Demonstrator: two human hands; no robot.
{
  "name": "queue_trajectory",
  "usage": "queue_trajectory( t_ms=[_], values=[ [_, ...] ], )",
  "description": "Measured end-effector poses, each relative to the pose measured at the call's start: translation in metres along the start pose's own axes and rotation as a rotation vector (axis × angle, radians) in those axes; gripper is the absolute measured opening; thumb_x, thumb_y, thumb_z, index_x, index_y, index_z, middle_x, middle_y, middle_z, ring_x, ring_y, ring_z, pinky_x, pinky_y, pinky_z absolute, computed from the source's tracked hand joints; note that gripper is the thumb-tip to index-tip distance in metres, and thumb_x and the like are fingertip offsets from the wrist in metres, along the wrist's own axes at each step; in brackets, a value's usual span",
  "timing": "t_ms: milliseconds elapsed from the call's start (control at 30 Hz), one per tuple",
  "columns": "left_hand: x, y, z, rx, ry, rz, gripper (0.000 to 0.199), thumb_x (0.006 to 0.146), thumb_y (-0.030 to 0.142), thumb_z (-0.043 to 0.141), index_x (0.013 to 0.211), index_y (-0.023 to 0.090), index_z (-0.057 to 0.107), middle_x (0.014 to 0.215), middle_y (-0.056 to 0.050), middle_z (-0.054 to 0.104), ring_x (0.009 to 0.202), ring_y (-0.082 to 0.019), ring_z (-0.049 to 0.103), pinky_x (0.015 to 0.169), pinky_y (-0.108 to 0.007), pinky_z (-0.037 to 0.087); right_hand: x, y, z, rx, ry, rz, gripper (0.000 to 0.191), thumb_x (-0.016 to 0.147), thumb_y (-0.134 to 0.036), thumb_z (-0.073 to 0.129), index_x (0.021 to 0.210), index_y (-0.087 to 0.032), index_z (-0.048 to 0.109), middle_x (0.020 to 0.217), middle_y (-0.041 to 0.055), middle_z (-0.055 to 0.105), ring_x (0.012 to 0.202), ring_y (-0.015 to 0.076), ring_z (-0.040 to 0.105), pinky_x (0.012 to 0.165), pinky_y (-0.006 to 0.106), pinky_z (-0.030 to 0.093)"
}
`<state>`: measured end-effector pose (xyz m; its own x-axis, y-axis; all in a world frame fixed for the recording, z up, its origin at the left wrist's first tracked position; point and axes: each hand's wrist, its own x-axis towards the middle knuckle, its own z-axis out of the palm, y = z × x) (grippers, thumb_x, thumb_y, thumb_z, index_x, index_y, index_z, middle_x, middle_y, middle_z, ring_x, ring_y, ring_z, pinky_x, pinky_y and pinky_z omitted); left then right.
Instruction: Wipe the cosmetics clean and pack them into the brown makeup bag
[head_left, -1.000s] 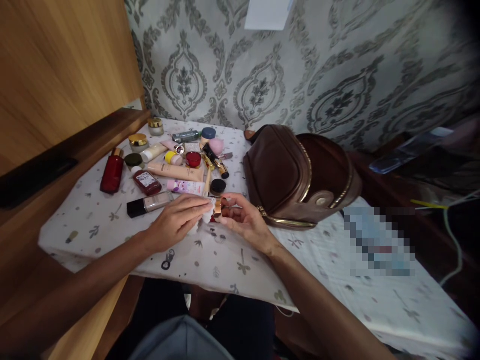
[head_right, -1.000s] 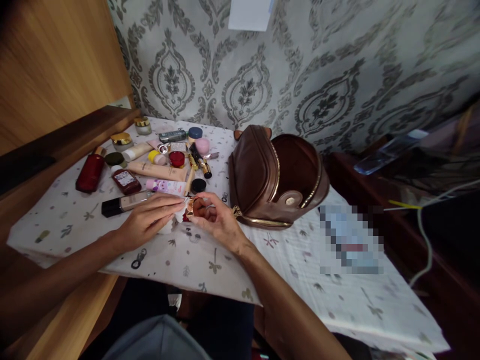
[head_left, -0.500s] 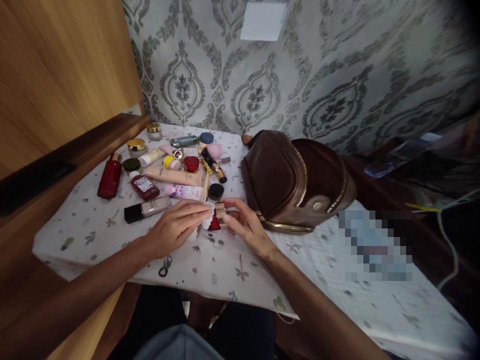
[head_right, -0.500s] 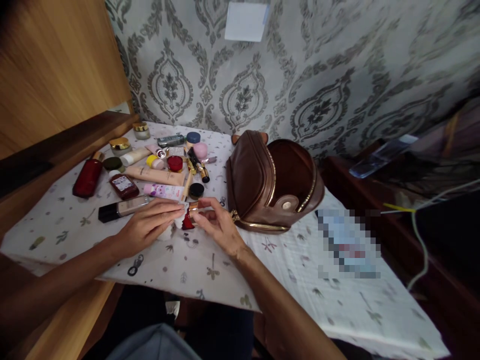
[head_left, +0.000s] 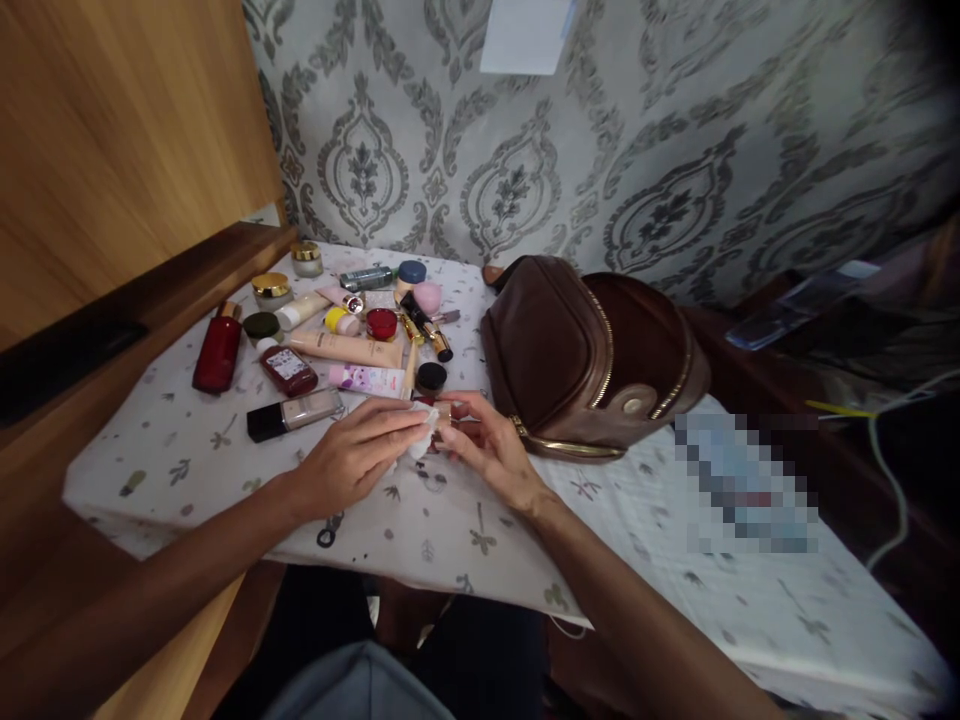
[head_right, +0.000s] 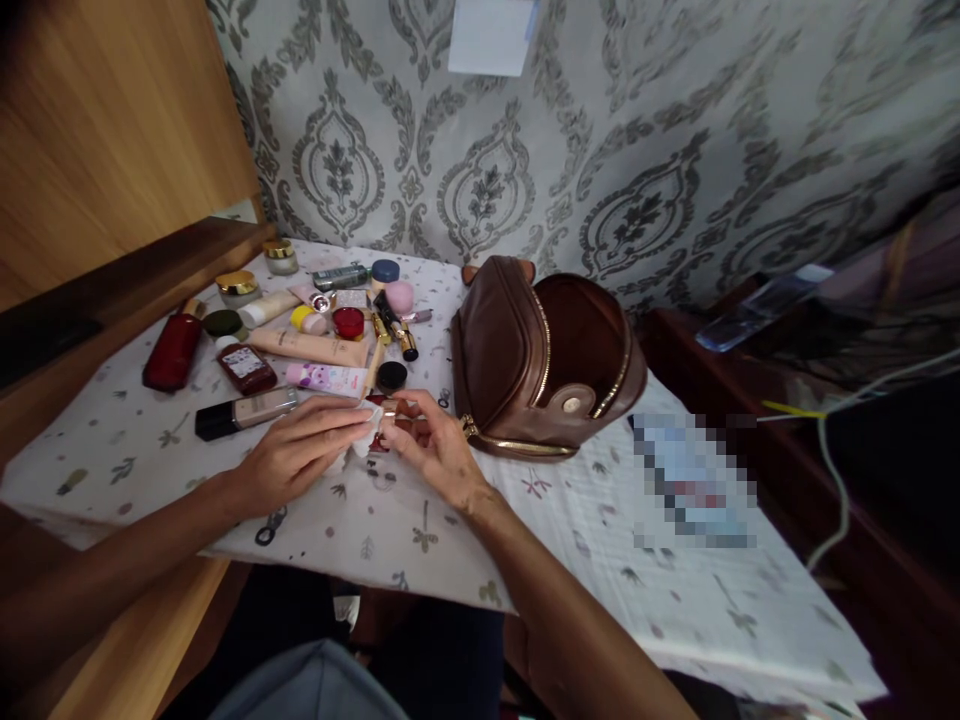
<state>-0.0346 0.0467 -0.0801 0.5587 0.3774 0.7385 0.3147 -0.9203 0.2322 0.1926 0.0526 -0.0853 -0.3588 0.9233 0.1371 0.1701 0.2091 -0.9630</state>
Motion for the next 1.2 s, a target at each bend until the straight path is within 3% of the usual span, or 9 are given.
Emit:
queue_trajectory(
  t_ms=[100,200,300,433,533,767,933,1067,1200],
  values=[
    [0.000,0.000,0.001,0.002,-0.003,0.007,0.042,0.096,0.007,0.049,0.136,0.019,0.057,0.122,-0.011,0.069,0.119,-0.023,0.060,0.096,-0.044,0.058,0.000,0.002,-0.001,-0.092,0.020,0.051,0.045,0.091,-0.064,0.052,0.107,-0.022,0.055,0.078,-0.0001,0.063,0.056,0.0134,0.059,0.053,0.027,0.048],
    [0.000,0.000,0.001,0.001,-0.026,-0.001,0.040,0.095,0.007,0.052,0.133,0.017,0.058,0.122,-0.011,0.069,0.117,-0.023,0.060,0.096,-0.043,0.058,0.000,0.002,-0.002,-0.125,0.018,0.072,0.047,0.092,-0.067,0.048,0.099,-0.021,0.056,0.071,-0.0010,0.061,0.052,0.0126,0.055,0.050,0.027,0.046],
    [-0.001,0.000,0.000,0.002,-0.032,-0.012,0.040,0.096,0.007,0.052,0.134,0.018,0.058,0.122,-0.011,0.069,0.117,-0.023,0.060,0.096,-0.043,0.058,0.000,-0.003,-0.004,-0.092,0.003,0.059,0.047,0.090,-0.065,0.053,0.105,-0.021,0.059,0.082,0.0014,0.063,0.062,0.0135,0.058,0.052,0.026,0.046],
    [-0.002,-0.001,0.000,0.008,-0.031,-0.039,0.040,0.097,0.008,0.050,0.135,0.020,0.057,0.123,-0.010,0.069,0.117,-0.022,0.060,0.096,-0.044,0.057,-0.002,-0.009,-0.008,0.019,-0.104,0.047,0.056,0.088,-0.053,0.065,0.134,-0.024,0.053,0.107,0.0054,0.064,0.081,0.0150,0.062,0.060,0.024,0.049],
    [-0.002,0.000,0.000,0.015,-0.022,-0.032,0.040,0.097,0.008,0.049,0.135,0.019,0.057,0.122,-0.011,0.069,0.118,-0.022,0.061,0.097,-0.044,0.057,-0.003,-0.004,-0.007,0.067,-0.111,0.020,0.053,0.086,-0.050,0.069,0.131,-0.024,0.056,0.110,0.0058,0.064,0.082,0.0142,0.062,0.062,0.024,0.050],
    [0.002,0.009,0.001,0.083,-0.032,0.110,0.041,0.096,0.008,0.052,0.136,0.017,0.055,0.124,-0.011,0.070,0.128,-0.026,0.057,0.098,-0.046,0.060,0.000,0.004,-0.002,0.201,-0.018,0.139,0.051,0.085,-0.057,0.066,0.120,-0.021,0.058,0.080,-0.0001,0.065,0.058,0.0121,0.061,0.051,0.024,0.052],
    [0.005,0.013,0.001,0.098,-0.001,0.173,0.042,0.096,0.005,0.050,0.138,0.012,0.052,0.123,-0.013,0.071,0.131,-0.027,0.055,0.099,-0.045,0.059,0.003,-0.002,0.003,0.501,-0.039,0.221,0.050,0.079,-0.057,0.073,0.109,-0.019,0.063,0.071,-0.0011,0.067,0.054,0.0123,0.064,0.045,0.020,0.049],
    [0.006,0.013,0.001,0.042,0.059,0.118,0.047,0.097,0.006,0.048,0.143,0.013,0.048,0.128,-0.015,0.067,0.132,-0.027,0.053,0.100,-0.045,0.057,0.003,-0.003,0.005,0.705,-0.111,0.240,0.051,0.075,-0.056,0.078,0.106,-0.017,0.064,0.065,-0.0008,0.068,0.050,0.0128,0.065,0.041,0.018,0.047],
    [0.004,0.010,0.002,0.037,0.100,-0.022,0.053,0.098,0.007,0.047,0.149,0.020,0.043,0.140,-0.014,0.060,0.132,-0.024,0.054,0.105,-0.044,0.053,0.001,-0.004,0.003,0.781,-0.168,0.230,0.050,0.078,-0.052,0.078,0.111,-0.017,0.063,0.068,0.0009,0.071,0.053,0.0130,0.068,0.045,0.017,0.050]
  ],
)
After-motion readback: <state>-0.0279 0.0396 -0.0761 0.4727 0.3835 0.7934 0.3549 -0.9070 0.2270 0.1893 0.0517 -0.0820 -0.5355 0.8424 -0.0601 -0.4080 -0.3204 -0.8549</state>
